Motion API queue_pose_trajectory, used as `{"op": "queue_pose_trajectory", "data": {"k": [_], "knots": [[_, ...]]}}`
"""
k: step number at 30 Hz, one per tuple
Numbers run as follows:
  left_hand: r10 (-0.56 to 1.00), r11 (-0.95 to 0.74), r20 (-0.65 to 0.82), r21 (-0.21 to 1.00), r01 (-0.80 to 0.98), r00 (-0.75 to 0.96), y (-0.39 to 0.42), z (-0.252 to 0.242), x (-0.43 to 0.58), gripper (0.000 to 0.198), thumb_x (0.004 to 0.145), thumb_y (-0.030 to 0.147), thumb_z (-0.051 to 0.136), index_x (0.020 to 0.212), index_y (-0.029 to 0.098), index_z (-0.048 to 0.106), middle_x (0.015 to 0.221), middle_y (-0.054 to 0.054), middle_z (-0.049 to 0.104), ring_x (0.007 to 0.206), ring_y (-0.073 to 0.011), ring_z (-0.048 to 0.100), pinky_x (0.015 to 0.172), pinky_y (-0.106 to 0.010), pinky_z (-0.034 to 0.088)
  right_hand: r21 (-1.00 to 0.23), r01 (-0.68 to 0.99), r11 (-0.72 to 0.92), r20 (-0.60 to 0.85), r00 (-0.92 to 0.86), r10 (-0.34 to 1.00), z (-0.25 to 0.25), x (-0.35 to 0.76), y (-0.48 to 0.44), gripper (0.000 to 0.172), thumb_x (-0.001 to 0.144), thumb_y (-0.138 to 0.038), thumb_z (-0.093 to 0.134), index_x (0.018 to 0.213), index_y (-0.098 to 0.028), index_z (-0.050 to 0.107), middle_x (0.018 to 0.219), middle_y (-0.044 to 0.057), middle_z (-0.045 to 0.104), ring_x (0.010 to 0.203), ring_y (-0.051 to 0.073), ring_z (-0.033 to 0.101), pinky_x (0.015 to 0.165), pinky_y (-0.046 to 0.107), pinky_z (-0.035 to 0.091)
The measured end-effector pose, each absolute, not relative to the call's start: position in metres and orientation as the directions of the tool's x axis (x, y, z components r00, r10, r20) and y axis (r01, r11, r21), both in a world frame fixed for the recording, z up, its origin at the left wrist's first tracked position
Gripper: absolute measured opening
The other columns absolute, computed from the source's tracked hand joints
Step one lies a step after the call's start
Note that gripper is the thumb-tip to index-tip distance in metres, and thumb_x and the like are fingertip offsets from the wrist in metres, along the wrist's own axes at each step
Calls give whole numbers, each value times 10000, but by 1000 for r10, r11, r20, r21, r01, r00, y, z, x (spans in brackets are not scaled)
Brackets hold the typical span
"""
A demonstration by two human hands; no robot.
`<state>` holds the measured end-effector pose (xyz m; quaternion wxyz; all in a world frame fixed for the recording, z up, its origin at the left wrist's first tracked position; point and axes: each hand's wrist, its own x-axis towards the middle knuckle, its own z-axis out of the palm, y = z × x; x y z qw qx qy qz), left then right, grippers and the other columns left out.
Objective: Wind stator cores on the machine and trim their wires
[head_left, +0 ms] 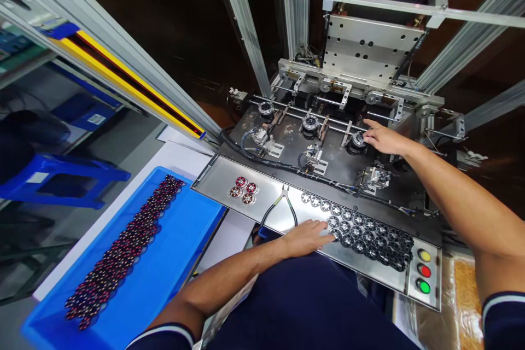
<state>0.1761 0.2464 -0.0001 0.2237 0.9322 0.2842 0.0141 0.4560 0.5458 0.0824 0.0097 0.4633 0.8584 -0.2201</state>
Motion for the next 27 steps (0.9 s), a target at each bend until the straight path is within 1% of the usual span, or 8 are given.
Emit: {"op": "queue_pose_trajectory", "data": {"k": [7, 10, 13, 19, 21, 23, 25, 27], "knots": [[548, -741, -95, 406, 535, 831, 247, -8, 182, 366, 869, 386, 724, 1158, 196, 603, 1227, -143, 601, 1045, -256, 625, 848, -355, 506, -297, 807, 511, -271, -585, 765, 73, 450, 555, 254, 923, -313, 536, 857, -182, 743, 1488, 108, 533, 1458, 295, 410, 1215, 427, 346], [566, -720, -88, 431, 543, 820, 246, -15, 184, 317, 880, 416, 702, 1073, 181, 610, 1197, -137, 618, 1009, -244, 638, 840, -356, 516, -274, 811, 517, -309, -583, 751, 71, 448, 557, 233, 952, -362, 590, 963, -167, 718, 1416, 120, 590, 1376, 270, 495, 1174, 485, 368], [586, -686, -76, 482, 545, 806, 246, -21, 186, 274, 893, 415, 686, 992, 172, 606, 1149, -126, 644, 967, -231, 651, 827, -350, 523, -259, 816, 517, -339, -578, 742, 72, 445, 557, 283, 969, -398, 601, 1121, -171, 675, 1334, 100, 632, 1275, 249, 566, 1100, 513, 435], [645, -578, -2, 653, 490, 764, 251, -5, 179, 223, 869, 339, 734, 941, 178, 598, 1089, -93, 693, 928, -199, 675, 835, -316, 532, -231, 854, 465, -342, -519, 783, 89, 432, 551, 298, 968, -381, 612, 1185, -181, 648, 1280, 89, 644, 1148, 225, 631, 997, 465, 528], [704, -510, 37, 721, 469, 709, 256, 16, 169, 218, 899, 330, 698, 1009, 176, 589, 1070, -90, 700, 942, -192, 677, 856, -311, 535, -232, 869, 437, -305, -492, 815, 103, 427, 544, 295, 963, -400, 610, 1149, -182, 677, 1219, 85, 682, 1113, 229, 652, 988, 454, 533], [782, -424, 69, 787, 448, 620, 261, 45, 154, 266, 944, 343, 632, 1123, 167, 545, 1061, -96, 697, 930, -181, 673, 853, -309, 540, -241, 878, 413, -219, -464, 859, 124, 419, 529, 321, 957, -419, 581, 1120, -179, 720, 1197, 117, 711, 1142, 288, 653, 1018, 486, 512], [849, -346, 92, 841, 416, 520, 267, 79, 135, 329, 968, 370, 593, 1195, 160, 483, 1072, -108, 686, 904, -166, 667, 829, -302, 544, -257, 877, 407, -89, -441, 893, 150, 407, 498, 393, 959, -436, 520, 1165, -175, 730, 1271, 154, 690, 1243, 353, 602, 1087, 518, 459], [884, -299, 110, 880, 368, 454, 272, 112, 115, 375, 945, 409, 629, 1175, 167, 458, 1065, -106, 680, 874, -150, 667, 799, -281, 545, -314, 835, 452, 48, -462, 886, 178, 388, 452, 452, 969, -467, 481, 1280, -202, 675, 1392, 134, 621, 1337, 337, 536, 1150, 489, 412]]}}
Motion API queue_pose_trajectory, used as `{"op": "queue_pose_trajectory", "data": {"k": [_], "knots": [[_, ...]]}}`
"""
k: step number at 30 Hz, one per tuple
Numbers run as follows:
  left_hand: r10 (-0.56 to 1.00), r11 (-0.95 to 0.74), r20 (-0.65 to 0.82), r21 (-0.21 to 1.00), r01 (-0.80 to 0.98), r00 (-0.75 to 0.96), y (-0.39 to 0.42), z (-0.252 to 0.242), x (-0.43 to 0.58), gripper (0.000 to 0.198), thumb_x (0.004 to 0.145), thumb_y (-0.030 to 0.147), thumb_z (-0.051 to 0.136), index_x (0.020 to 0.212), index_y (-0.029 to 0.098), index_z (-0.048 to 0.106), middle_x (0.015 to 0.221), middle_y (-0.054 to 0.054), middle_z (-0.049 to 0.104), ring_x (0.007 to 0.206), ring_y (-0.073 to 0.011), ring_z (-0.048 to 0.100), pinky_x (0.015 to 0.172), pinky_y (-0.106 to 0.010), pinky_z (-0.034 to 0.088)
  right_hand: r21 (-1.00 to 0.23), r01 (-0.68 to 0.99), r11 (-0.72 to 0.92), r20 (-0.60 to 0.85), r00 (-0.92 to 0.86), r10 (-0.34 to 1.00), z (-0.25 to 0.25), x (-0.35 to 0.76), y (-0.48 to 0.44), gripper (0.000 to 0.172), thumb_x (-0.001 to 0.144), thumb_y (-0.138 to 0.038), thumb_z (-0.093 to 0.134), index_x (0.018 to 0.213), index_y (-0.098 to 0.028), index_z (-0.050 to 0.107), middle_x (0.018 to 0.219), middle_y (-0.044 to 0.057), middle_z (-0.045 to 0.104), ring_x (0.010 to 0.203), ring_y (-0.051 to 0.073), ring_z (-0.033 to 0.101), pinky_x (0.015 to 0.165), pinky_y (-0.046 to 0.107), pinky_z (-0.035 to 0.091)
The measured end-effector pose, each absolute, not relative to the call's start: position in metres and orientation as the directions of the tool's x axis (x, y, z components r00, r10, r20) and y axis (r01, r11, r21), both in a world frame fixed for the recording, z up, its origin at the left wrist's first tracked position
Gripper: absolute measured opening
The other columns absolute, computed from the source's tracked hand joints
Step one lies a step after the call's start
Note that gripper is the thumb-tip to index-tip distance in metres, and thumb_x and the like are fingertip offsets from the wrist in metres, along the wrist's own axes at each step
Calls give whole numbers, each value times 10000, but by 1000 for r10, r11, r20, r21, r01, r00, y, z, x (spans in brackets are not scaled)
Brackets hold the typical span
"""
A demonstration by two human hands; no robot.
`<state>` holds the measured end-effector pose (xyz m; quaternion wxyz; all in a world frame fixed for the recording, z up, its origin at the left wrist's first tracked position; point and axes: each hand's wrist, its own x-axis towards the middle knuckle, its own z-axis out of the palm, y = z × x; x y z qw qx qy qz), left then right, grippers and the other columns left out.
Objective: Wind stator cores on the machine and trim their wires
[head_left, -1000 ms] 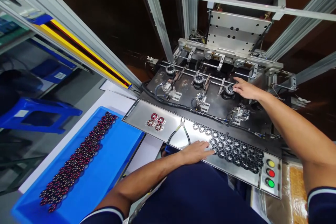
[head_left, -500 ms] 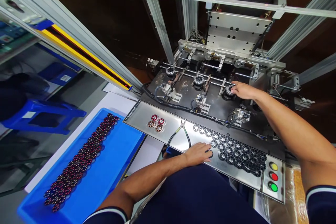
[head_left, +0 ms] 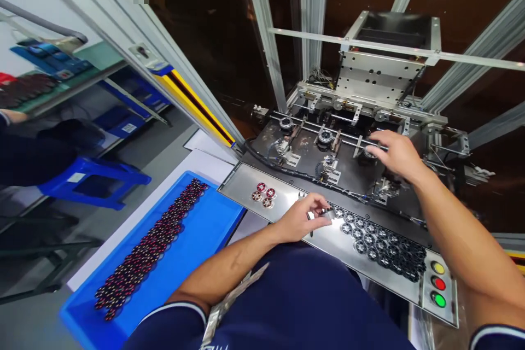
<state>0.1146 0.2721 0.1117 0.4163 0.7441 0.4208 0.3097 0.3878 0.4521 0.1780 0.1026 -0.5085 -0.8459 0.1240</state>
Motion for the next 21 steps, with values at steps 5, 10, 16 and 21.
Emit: {"op": "queue_pose_trajectory", "data": {"k": [5, 10, 16, 21], "knots": [[904, -124, 121, 992, -18, 410, 275, 168, 80, 548, 717, 502, 845, 973, 180, 484, 933, -51, 674, 770, -122, 635, 699, -246, 511, -664, 273, 696, 311, -745, 590, 217, 325, 322, 728, 805, -461, 778, 1463, -381, 475, 1289, 80, 655, 1159, 299, 643, 970, 461, 558], [905, -73, 163, 970, -233, 393, 266, 171, 80, 569, 653, 496, 890, 902, 186, 484, 884, -18, 640, 741, -103, 605, 708, -249, 515, -583, 219, 782, 518, -642, 566, 200, 285, 273, 742, 891, -142, 615, 1524, -443, 371, 1093, 93, 683, 948, 286, 659, 762, 481, 574], [971, 31, 82, 886, -463, 223, 250, 147, 95, 532, 686, 430, 891, 1018, 198, 546, 975, -50, 716, 854, -154, 711, 778, -269, 565, -530, 369, 763, 575, -505, 644, 185, 285, 261, 814, 851, -157, 674, 1551, -407, 343, 1162, 132, 655, 1063, 326, 627, 841, 562, 569], [951, -45, 130, 956, -289, 281, 244, 147, 81, 390, 722, 293, 881, 1050, 185, 700, 1086, -99, 761, 1016, -210, 729, 905, -312, 576, -735, 268, 622, 343, -644, 684, 208, 298, 265, 424, 938, -209, 601, 1310, -410, 627, 1464, 84, 545, 1331, 279, 530, 1033, 545, 518]]}}
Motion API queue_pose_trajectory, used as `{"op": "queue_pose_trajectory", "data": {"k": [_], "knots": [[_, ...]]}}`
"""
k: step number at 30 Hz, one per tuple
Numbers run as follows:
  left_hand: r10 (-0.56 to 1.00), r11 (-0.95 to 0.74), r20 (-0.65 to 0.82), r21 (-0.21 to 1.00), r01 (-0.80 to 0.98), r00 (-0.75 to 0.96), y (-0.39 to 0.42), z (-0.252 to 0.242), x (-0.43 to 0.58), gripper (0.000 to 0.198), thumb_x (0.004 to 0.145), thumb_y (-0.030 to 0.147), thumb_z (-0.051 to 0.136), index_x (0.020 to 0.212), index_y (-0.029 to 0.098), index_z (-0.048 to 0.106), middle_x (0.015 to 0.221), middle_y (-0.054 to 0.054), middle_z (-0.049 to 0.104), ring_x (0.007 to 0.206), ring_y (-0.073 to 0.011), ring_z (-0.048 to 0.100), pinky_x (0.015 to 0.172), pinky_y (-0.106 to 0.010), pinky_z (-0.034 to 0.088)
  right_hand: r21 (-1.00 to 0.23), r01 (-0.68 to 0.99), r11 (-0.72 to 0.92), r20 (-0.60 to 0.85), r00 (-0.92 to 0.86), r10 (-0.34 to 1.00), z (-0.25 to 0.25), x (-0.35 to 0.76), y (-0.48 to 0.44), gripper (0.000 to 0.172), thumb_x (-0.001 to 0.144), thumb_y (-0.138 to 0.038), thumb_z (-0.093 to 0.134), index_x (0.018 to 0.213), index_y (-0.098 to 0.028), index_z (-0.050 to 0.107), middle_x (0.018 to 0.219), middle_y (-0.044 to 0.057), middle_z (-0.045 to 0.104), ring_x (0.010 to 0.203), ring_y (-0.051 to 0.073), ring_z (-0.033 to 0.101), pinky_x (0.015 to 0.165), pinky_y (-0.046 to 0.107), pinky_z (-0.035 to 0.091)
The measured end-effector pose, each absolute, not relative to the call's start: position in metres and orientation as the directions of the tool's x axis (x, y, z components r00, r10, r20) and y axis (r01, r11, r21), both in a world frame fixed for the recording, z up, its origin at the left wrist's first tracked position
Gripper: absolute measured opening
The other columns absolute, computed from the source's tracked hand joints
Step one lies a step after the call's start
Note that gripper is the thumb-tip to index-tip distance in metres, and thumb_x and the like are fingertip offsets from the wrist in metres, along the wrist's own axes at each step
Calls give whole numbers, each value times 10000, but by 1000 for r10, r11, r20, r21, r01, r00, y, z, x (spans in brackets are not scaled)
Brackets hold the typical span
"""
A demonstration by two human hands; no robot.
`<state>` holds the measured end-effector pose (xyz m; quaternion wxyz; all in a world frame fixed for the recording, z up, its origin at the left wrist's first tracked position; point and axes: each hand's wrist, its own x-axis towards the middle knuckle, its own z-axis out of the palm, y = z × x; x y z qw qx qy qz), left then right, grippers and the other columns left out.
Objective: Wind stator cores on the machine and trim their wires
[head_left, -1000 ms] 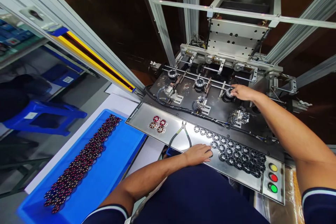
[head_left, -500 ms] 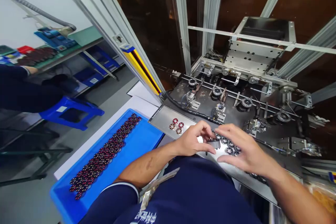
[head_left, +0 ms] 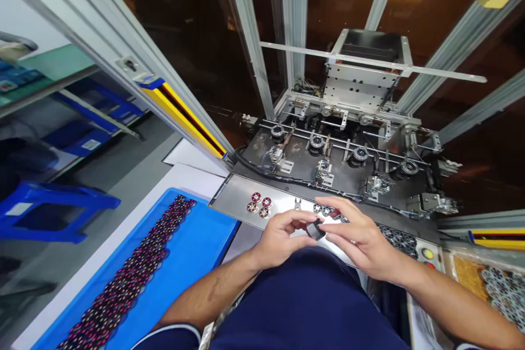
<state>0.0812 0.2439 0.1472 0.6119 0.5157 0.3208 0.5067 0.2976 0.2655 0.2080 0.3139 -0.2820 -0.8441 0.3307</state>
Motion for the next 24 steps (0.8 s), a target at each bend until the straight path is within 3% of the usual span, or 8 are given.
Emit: {"op": "queue_pose_trajectory", "data": {"k": [3, 9, 13, 15, 18, 20, 24], "knots": [[932, -100, 172, 968, -230, 319, 243, 155, 73, 369, 729, 239, 873, 1071, 205, 737, 1104, -97, 770, 1060, -220, 727, 937, -315, 577, -829, 212, 518, 242, -698, 674, 215, 301, 274, 233, 963, -252, 587, 1135, -299, 738, 1459, 104, 567, 1349, 255, 533, 1094, 505, 480], [893, -196, 272, 952, -235, 358, 243, 166, 71, 395, 725, 161, 863, 1089, 269, 753, 1072, -61, 792, 1064, -222, 738, 938, -317, 596, -910, 99, 402, 145, -833, 534, 224, 294, 277, 245, 991, -256, 524, 1085, -193, 741, 1563, 134, 460, 1478, 228, 395, 1212, 427, 349], [898, -236, 272, 961, -143, 346, 243, 164, 72, 456, 699, 226, 888, 1131, 244, 742, 1045, -84, 797, 971, -234, 763, 867, -312, 626, -933, 72, 354, 116, -868, 482, 226, 298, 285, 230, 995, -261, 499, 1049, -208, 716, 1551, 116, 476, 1475, 206, 402, 1195, 405, 376], [925, -260, 268, 963, -67, 268, 244, 158, 70, 544, 691, 233, 896, 1200, 239, 704, 1085, -100, 787, 897, -229, 771, 808, -310, 638, -914, 138, 381, 89, -849, 521, 221, 323, 308, 249, 1006, -312, 480, 1057, -225, 707, 1578, 88, 445, 1472, 209, 406, 1196, 432, 372], [958, -286, 285, 957, 52, 27, 248, 140, 57, 565, 737, 180, 854, 1255, 246, 638, 1112, -100, 775, 867, -231, 774, 746, -326, 642, -763, 525, 378, -72, -650, 757, 205, 399, 367, 364, 1015, -423, 426, 1128, -248, 725, 1579, 61, 447, 1465, 243, 412, 1224, 486, 322], [957, -238, 257, 960, 145, -135, 252, 124, 43, 525, 766, 186, 816, 1249, 218, 611, 1078, -102, 775, 850, -232, 773, 723, -342, 642, -504, 812, 293, -127, -406, 905, 188, 463, 411, 387, 979, -479, 444, 1078, -271, 756, 1453, 57, 581, 1423, 262, 467, 1205, 474, 361], [909, -25, 147, 953, 301, -389, 254, 85, 11, 515, 768, 301, 793, 1226, 162, 602, 1033, -106, 767, 815, -206, 761, 795, -372, 637, -343, 928, 145, -143, -204, 968, 149, 562, 468, 378, 896, -472, 522, 912, -207, 791, 1317, 142, 655, 1424, 367, 440, 1198, 583, 319]]}}
